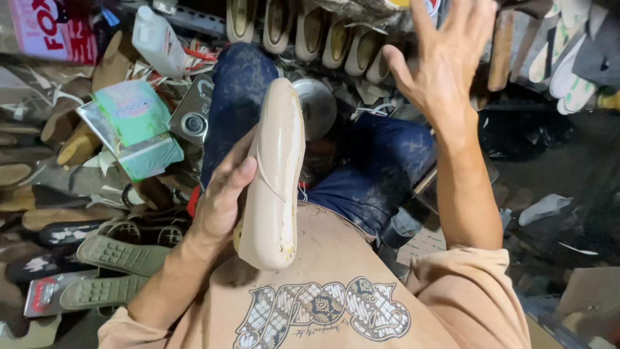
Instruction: The person holds a beige shoe and repeatedly rubs its sole and sides with their fingers. They rotate the shoe to access different areas and occasionally reach for a container on the workbench.
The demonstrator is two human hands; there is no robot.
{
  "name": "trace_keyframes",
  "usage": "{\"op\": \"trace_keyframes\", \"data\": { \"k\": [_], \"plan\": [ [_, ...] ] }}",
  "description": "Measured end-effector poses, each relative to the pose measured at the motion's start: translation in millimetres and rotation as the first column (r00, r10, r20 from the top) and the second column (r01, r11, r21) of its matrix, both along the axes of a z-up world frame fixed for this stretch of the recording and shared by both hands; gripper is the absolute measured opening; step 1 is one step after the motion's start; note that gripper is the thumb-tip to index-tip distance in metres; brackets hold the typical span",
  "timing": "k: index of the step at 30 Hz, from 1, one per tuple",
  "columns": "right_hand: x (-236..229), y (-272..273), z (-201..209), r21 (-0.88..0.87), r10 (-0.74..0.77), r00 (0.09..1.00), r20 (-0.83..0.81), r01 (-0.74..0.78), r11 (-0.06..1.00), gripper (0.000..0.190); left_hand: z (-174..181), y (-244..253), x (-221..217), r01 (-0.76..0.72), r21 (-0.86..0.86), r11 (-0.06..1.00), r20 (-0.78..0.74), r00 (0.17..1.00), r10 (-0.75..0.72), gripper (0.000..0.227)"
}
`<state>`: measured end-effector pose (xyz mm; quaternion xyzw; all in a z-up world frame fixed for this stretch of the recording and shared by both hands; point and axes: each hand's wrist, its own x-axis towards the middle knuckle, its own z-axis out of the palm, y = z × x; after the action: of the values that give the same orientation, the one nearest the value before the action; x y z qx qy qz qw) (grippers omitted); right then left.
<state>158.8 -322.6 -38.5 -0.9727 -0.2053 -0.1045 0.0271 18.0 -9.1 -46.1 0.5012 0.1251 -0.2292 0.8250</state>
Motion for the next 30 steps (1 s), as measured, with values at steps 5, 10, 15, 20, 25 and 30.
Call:
{"op": "trace_keyframes", "data": {
  "k": [5,10,15,20,25,30],
  "plan": [
    [50.1,-10.4,-50.0,-0.170,-0.022,0.999,0.045,0.030,0.985,0.076,-2.7,4.6,8.6,-0.055,-0.076,0.996,-0.025,0.998,0.053,0.076],
    [44.3,6.2,-24.4,-0.010,-0.055,0.938,0.342,0.063,0.998,0.059,-6.1,12.0,13.0,-0.073,-0.017,0.997,-0.100,0.992,0.071,0.078],
    [23.4,-1.6,-21.9,-0.075,-0.126,0.947,0.296,0.154,0.985,0.058,-2.2,11.7,22.4,-0.056,0.040,0.998,-0.014,0.998,0.056,0.072],
    [7.3,-0.7,-18.3,-0.216,-0.069,0.983,0.171,0.106,0.971,0.061,11.6,3.9,21.9,-0.059,-0.043,0.997,-0.028,0.998,0.058,0.073],
    [1.1,2.5,-14.6,0.039,-0.023,0.997,0.075,0.020,0.999,0.053,16.6,-3.2,17.4,-0.022,0.098,0.995,0.053,0.998,0.017,0.070],
    [-55.6,8.4,0.9,0.313,0.047,0.991,0.124,-0.084,0.946,0.036,25.6,-5.6,9.3,0.058,0.229,0.972,0.108,0.991,-0.084,0.068]
  ]
}}
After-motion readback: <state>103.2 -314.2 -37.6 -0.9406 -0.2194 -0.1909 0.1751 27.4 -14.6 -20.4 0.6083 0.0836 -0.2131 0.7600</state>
